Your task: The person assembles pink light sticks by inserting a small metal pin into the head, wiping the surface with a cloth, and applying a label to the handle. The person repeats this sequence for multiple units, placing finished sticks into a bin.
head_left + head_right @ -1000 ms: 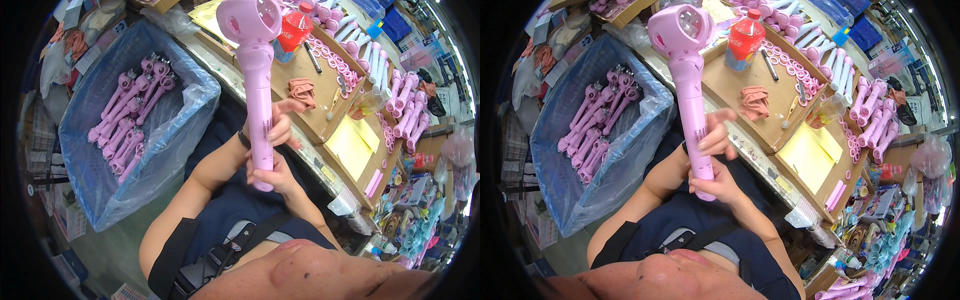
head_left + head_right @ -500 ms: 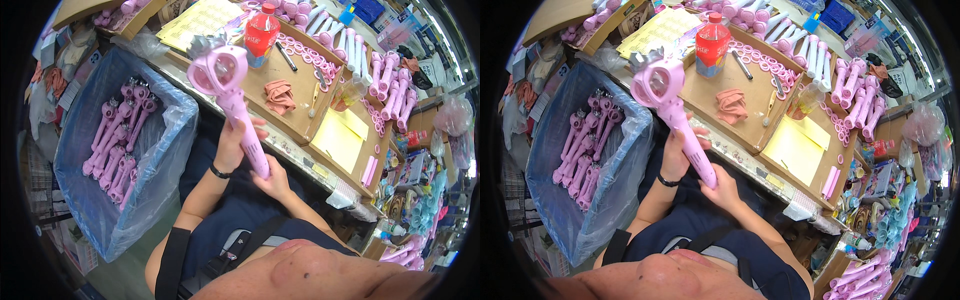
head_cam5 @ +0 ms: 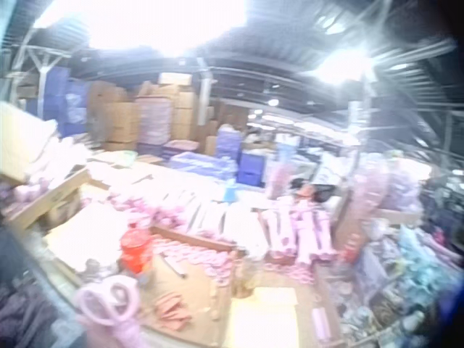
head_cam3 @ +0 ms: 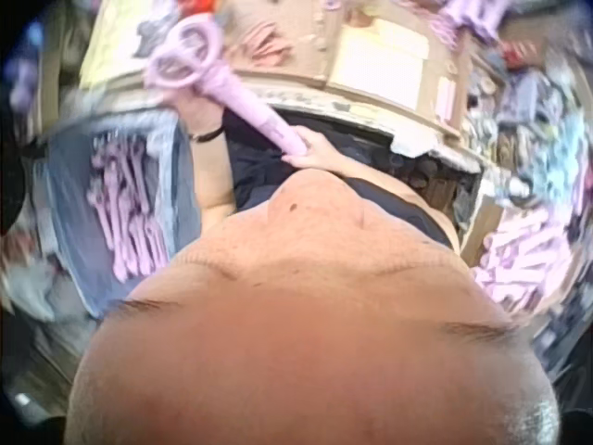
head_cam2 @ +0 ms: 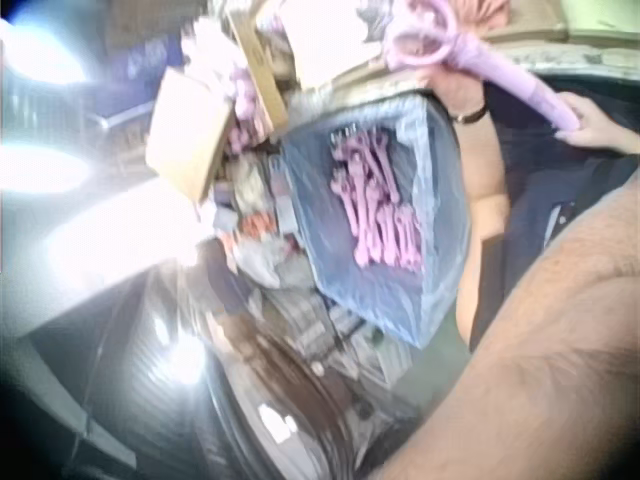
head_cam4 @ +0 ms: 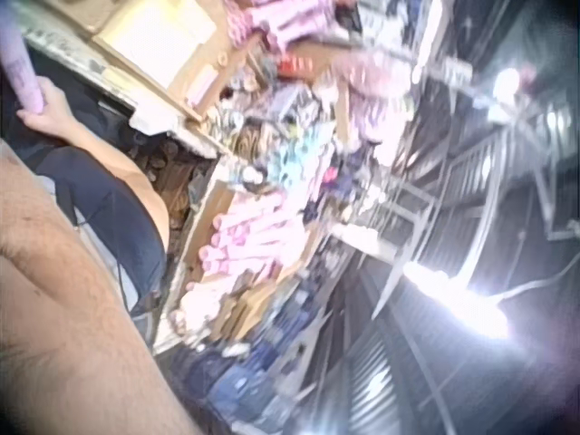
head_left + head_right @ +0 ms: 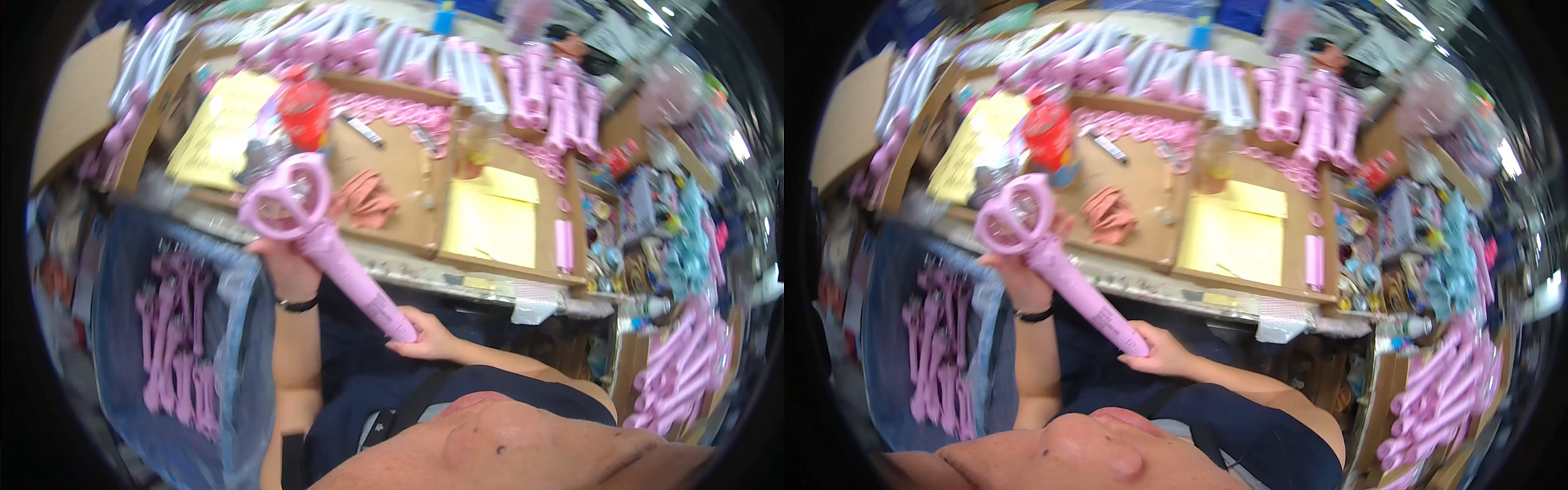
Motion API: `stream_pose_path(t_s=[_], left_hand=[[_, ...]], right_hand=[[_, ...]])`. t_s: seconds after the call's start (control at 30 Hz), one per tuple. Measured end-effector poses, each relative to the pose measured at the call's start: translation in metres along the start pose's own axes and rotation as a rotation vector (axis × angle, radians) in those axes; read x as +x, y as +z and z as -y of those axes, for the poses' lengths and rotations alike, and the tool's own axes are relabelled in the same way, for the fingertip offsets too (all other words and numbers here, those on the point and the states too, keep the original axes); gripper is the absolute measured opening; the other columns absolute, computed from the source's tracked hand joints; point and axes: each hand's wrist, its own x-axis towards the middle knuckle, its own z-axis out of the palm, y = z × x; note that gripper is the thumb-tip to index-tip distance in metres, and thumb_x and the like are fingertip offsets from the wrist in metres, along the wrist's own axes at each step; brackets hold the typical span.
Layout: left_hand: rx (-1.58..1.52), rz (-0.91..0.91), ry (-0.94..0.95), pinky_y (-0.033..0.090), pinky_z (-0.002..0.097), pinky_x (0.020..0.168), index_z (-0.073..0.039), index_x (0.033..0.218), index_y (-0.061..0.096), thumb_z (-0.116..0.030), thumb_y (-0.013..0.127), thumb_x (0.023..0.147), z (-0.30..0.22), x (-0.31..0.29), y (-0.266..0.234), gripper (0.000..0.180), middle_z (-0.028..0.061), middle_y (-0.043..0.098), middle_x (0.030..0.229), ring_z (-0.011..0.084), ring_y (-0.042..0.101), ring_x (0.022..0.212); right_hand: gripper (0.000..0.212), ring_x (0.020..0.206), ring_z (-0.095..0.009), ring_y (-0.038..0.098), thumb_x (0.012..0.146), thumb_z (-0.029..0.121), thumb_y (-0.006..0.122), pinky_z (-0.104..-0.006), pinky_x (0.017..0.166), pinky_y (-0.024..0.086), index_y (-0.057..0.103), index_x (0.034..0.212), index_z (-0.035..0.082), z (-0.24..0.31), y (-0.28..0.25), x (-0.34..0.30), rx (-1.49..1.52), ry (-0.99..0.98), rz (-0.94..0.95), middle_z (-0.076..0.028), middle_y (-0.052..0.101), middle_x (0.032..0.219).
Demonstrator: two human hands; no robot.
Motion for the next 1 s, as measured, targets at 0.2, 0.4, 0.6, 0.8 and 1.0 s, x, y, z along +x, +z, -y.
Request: stream_pose_path(t_s=[0.2, 0.4, 0.6, 0.8, 1.0], left_hand=[[0.137, -0.229, -0.203, 0.041, 0.0394, 0.099, -0.003, 0.133, 0.039, -0.034, 0.045, 0.098, -0.007, 0.016, -0.005, 0.048, 0.0126, 0.050, 0.127, 0.0245, 0.054, 0.110], [0.525, -0.436, -0.144, 0.049, 0.0330, 0.087, 0.000, 0.115, 0.050, -0.019, 0.051, 0.096, -0.027, -0.052, -0.053, 0.027, 0.0127, 0.061, 0.104, 0.0202, 0.061, 0.092], [0.599, -0.785, -0.130, 0.050, 0.0279, 0.082, -0.005, 0.110, 0.053, -0.022, 0.053, 0.095, -0.061, -0.112, -0.081, 0.022, 0.0078, 0.063, 0.098, 0.0151, 0.062, 0.087], [0.616, -0.804, -0.117, 0.049, 0.0261, 0.078, -0.006, 0.107, 0.054, -0.021, 0.053, 0.095, -0.064, -0.128, -0.085, 0.019, 0.0055, 0.064, 0.094, 0.0138, 0.061, 0.083], [0.690, -0.721, -0.081, 0.048, 0.0270, 0.079, -0.004, 0.105, 0.055, -0.020, 0.052, 0.096, -0.067, -0.126, -0.064, 0.019, 0.0060, 0.063, 0.093, 0.0137, 0.060, 0.082]], right_hand=[[0.054, 0.082, -0.011, 0.061, 0.074, 0.014, 0.077, -0.0279, 0.071, 0.051, 0.051, 0.120, 0.005, 0.072, -0.089, -0.011, 0.148, 0.016, -0.168, -0.004, 0.065, 0.095], [0.040, 0.067, -0.011, 0.060, 0.076, 0.017, 0.072, -0.0249, 0.056, 0.048, 0.055, 0.108, 0.001, 0.145, -0.295, 0.027, -0.086, -0.208, -0.751, -0.006, 0.063, 0.084], [0.037, 0.066, -0.014, 0.061, 0.074, 0.020, 0.073, -0.0283, 0.057, 0.047, 0.062, 0.098, -0.006, 0.147, -0.423, 0.119, -0.361, -0.001, -1.027, -0.010, 0.065, 0.082], [0.034, 0.061, -0.018, 0.059, 0.068, 0.016, 0.076, -0.0320, 0.048, 0.048, 0.063, 0.090, -0.006, 0.136, -0.441, 0.221, -0.133, 0.024, -0.850, -0.008, 0.061, 0.074], [0.039, 0.062, -0.023, 0.064, 0.062, 0.023, 0.074, -0.0367, 0.049, 0.051, 0.066, 0.085, -0.007, 0.087, -0.490, 0.282, -0.625, 0.238, -1.052, -0.017, 0.065, 0.075]])
